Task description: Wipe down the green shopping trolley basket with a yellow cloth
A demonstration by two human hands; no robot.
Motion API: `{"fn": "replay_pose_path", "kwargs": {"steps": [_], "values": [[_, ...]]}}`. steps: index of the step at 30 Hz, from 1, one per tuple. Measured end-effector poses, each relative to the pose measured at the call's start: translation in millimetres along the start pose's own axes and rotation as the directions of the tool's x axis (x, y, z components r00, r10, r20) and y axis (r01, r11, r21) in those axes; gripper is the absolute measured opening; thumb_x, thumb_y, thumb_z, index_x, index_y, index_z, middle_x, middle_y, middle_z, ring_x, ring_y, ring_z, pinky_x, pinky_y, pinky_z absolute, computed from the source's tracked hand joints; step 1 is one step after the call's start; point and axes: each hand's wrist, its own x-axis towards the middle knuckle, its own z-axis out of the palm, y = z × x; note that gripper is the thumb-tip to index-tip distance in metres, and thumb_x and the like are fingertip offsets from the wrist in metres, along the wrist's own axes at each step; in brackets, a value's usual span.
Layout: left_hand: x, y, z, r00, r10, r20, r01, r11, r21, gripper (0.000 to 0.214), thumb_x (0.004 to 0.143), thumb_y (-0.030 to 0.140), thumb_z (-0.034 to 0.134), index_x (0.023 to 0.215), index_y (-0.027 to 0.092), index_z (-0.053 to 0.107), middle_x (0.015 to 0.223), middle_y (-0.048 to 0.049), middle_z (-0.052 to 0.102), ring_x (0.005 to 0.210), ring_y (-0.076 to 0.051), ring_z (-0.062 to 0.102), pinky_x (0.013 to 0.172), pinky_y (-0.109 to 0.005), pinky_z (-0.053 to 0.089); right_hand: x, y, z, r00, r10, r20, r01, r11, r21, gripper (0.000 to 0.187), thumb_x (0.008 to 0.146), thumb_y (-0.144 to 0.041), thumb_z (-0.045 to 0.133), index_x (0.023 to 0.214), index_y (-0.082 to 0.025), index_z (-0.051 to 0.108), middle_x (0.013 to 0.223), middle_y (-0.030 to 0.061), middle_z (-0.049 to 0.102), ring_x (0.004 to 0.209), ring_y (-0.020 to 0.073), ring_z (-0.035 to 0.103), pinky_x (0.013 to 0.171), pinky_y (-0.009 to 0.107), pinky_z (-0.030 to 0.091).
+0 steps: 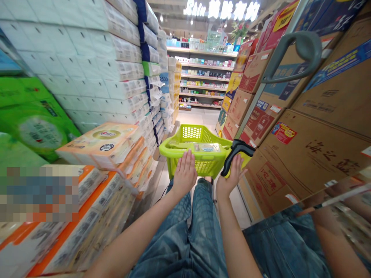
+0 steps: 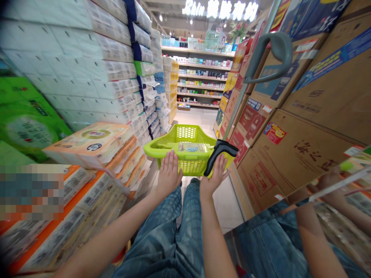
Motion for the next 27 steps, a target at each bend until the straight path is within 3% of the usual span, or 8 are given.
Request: {"fn": "replay_pose_path", "kwargs": {"steps": [2,4,9,12,15,19,24,27], "values": [[-0.4,-0.1,1.2,1.0,-0.011,-0.012,0.011,1.0,-0.009,0.077,0.091,0.02,0.044,0.154,0.004,0.003,0.157,-0.0237,0.023,0.148,-0.03,0.022,0.118,-0.051,0.026,-7.2,-16.4,4.8,1.0,0.011,0.021,-0.012,0.999,0.039,0.076,0.08,-0.013,0.037,0.154,-0.021,0.024,0.156,0.0154,0.035,0.148,0.0298,0.023,0.114,0.069,0.01],[-1.7,-2.5,1.0,1.0,-0.016,-0.002,0.016,1.0,-0.014,0.076,0.09,0.019,0.044,0.154,0.004,0.007,0.157,-0.0233,0.023,0.148,-0.03,0.021,0.118,-0.051,0.027,-20.7,-37.3,10.3,0.989,-0.104,0.105,0.099,0.994,0.05,0.074,0.082,-0.013,0.037,0.154,-0.02,0.022,0.154,0.0151,0.037,0.149,0.0277,0.022,0.116,0.065,0.012],[-4.2,-10.6,-3.8,0.997,0.042,0.061,-0.041,0.999,-0.03,0.074,0.085,0.017,0.049,0.152,0.004,0.021,0.159,-0.0212,0.022,0.149,-0.03,0.017,0.118,-0.048,0.027,-38.4,-49.9,12.4,0.866,-0.402,0.296,0.412,0.911,0.032,0.067,0.086,-0.01,0.036,0.151,-0.022,0.031,0.144,0.0114,0.053,0.143,0.0205,0.037,0.121,0.055,0.006],[-2.9,-9.3,-4.4,0.998,0.025,0.05,-0.025,1.0,-0.001,0.071,0.089,0.018,0.044,0.153,0.002,0.017,0.158,-0.0225,0.023,0.149,-0.028,0.018,0.119,-0.048,0.025,-24.4,-22.5,6.8,0.906,-0.363,0.218,0.384,0.921,-0.06,0.067,0.084,-0.011,0.037,0.15,-0.021,0.033,0.144,0.0134,0.053,0.142,0.0236,0.038,0.119,0.06,0.004],[-1.3,-4.7,-1.7,1.0,0.02,0.022,-0.02,1.0,0.005,0.071,0.091,0.02,0.043,0.154,0.003,0.014,0.157,-0.0228,0.023,0.149,-0.028,0.02,0.119,-0.048,0.025,-8.3,-0.2,2.9,0.97,-0.222,0.101,0.23,0.97,-0.077,0.071,0.082,-0.014,0.037,0.152,-0.02,0.028,0.149,0.0154,0.045,0.144,0.0271,0.034,0.116,0.066,0.006],[-0.8,-0.7,2.1,1.0,0.004,-0.014,-0.004,1.0,-0.007,0.073,0.091,0.02,0.044,0.154,0.002,0.009,0.157,-0.0244,0.022,0.149,-0.03,0.017,0.119,-0.05,0.025,-11.3,-13.5,7.6,0.994,-0.087,0.06,0.087,0.996,0.006,0.075,0.081,-0.015,0.037,0.154,-0.02,0.023,0.154,0.0155,0.038,0.147,0.0288,0.026,0.115,0.068,0.01],[-2.5,-6.6,-1.9,1.0,0.012,0.019,-0.011,0.998,-0.056,0.076,0.087,0.012,0.042,0.155,0.006,0.009,0.159,-0.0205,0.021,0.149,-0.028,0.016,0.119,-0.049,0.026,-37.2,-53.0,18.3,0.93,-0.297,0.218,0.298,0.954,0.029,0.067,0.087,-0.013,0.034,0.153,-0.02,0.025,0.149,0.0139,0.047,0.147,0.0229,0.029,0.119,0.059,0.009],[-2.7,-9.9,-4.9,0.998,0.035,0.048,-0.033,0.998,-0.048,0.075,0.086,0.013,0.043,0.154,0.004,0.013,0.159,-0.0205,0.021,0.149,-0.028,0.016,0.119,-0.047,0.026,-36.8,-46.4,15.3,0.874,-0.411,0.258,0.427,0.904,-0.005,0.062,0.089,-0.011,0.035,0.15,-0.021,0.033,0.142,0.012,0.055,0.143,0.0189,0.036,0.121,0.055,0.004]]}}
